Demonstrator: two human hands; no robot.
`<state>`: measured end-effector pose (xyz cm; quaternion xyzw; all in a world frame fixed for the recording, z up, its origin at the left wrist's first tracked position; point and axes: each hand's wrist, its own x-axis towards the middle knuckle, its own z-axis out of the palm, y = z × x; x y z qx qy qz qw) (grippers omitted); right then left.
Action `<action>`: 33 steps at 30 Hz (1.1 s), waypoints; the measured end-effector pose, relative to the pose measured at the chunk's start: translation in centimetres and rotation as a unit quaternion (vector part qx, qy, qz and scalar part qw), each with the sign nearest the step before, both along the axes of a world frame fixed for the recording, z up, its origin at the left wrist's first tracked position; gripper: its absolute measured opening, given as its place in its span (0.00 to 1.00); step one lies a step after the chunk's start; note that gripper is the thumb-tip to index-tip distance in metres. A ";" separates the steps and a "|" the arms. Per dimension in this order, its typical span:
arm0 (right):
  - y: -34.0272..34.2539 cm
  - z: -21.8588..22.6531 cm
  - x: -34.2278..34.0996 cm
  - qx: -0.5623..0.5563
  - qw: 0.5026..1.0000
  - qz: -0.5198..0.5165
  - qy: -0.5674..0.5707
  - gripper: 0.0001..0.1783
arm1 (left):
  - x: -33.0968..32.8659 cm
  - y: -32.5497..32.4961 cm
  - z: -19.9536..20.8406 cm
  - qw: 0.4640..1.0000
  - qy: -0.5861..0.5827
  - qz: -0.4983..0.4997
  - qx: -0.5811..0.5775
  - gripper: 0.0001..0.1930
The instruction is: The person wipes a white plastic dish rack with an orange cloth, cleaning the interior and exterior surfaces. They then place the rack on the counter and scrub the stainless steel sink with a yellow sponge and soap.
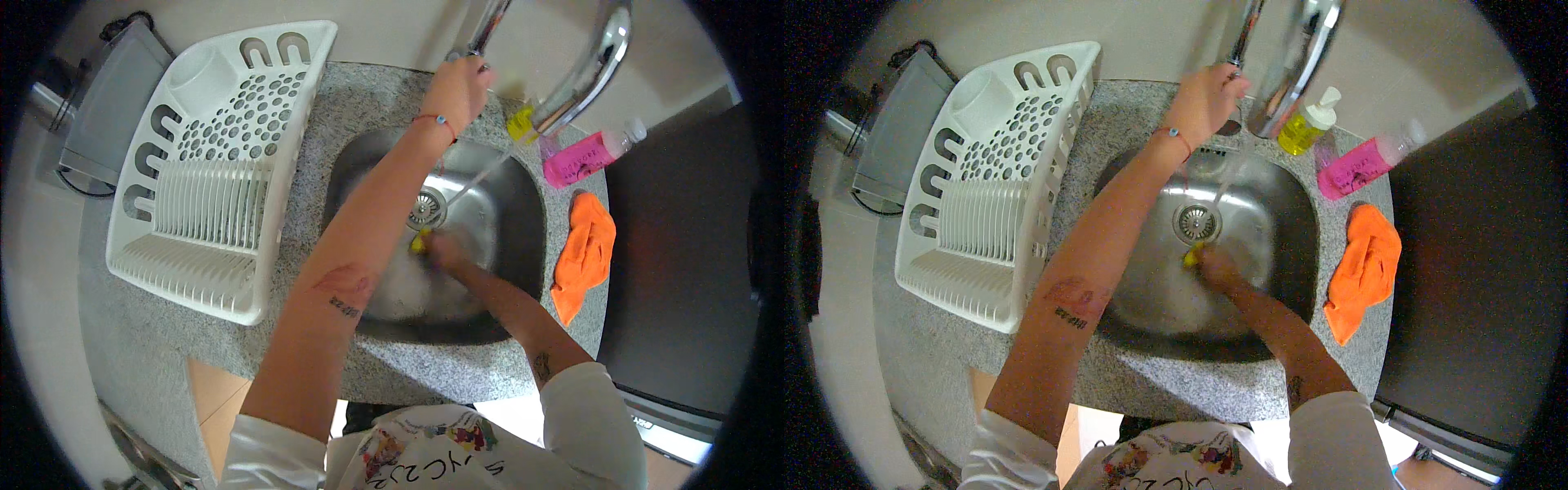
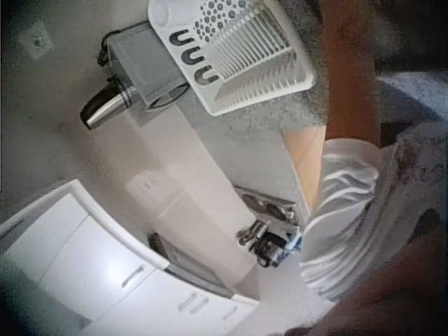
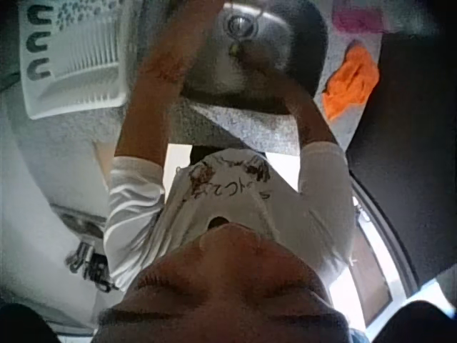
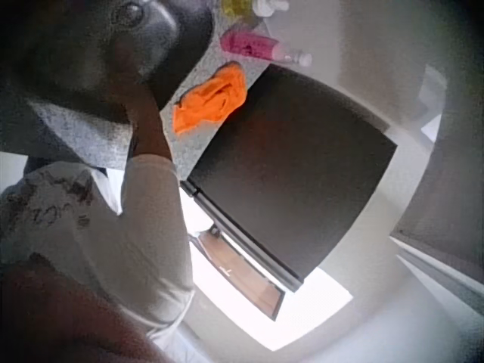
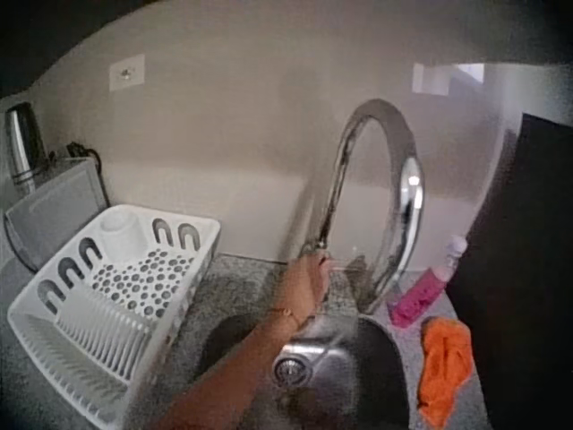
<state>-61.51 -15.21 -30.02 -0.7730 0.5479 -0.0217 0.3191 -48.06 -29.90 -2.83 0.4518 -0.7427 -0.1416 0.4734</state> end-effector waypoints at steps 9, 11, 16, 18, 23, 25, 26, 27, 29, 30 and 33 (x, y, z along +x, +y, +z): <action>1.5 0.6 2.1 -0.197 0.967 0.151 -0.050 0.12 | 2.8 8.1 -0.6 0.970 0.221 0.088 0.048 0.21; -1.2 -0.2 3.0 -0.233 0.963 0.098 -0.094 0.12 | 5.0 14.2 -0.8 0.961 0.211 0.098 0.150 0.20; -4.7 -0.9 5.5 -0.216 0.974 0.071 -0.003 0.13 | 11.4 28.4 -4.0 0.975 0.069 0.102 0.185 0.14; -1.8 0.0 2.9 -0.150 0.978 0.136 -0.045 0.10 | 14.8 34.7 -4.6 0.976 -0.010 0.168 0.135 0.14; -3.7 -0.7 3.8 -0.187 0.980 0.065 -0.016 0.10 | 21.1 41.2 -6.5 0.919 -0.177 0.324 0.137 0.14; -6.5 0.4 5.4 -0.176 0.982 0.045 -0.045 0.10 | 21.1 41.4 -7.5 0.903 -0.243 0.337 0.111 0.15; -5.7 -0.8 5.2 -0.161 0.985 0.060 0.010 0.10 | 21.2 41.5 -8.2 0.892 -0.275 0.345 0.098 0.15; -4.1 -0.8 4.1 -0.150 0.984 0.093 0.007 0.10 | 21.3 41.6 -8.9 0.898 -0.253 0.350 0.087 0.14; -1.0 -0.1 2.1 -0.123 0.979 0.163 0.000 0.10 | 21.4 42.3 -10.0 0.905 -0.208 0.364 0.071 0.14; -0.9 -0.3 2.4 -0.126 0.982 0.141 0.001 0.11 | 21.7 42.5 -10.1 0.907 -0.209 0.359 0.063 0.14; -3.9 -0.2 4.2 -0.159 0.983 0.084 0.023 0.12 | 21.4 42.5 -10.5 0.913 -0.203 0.351 0.054 0.16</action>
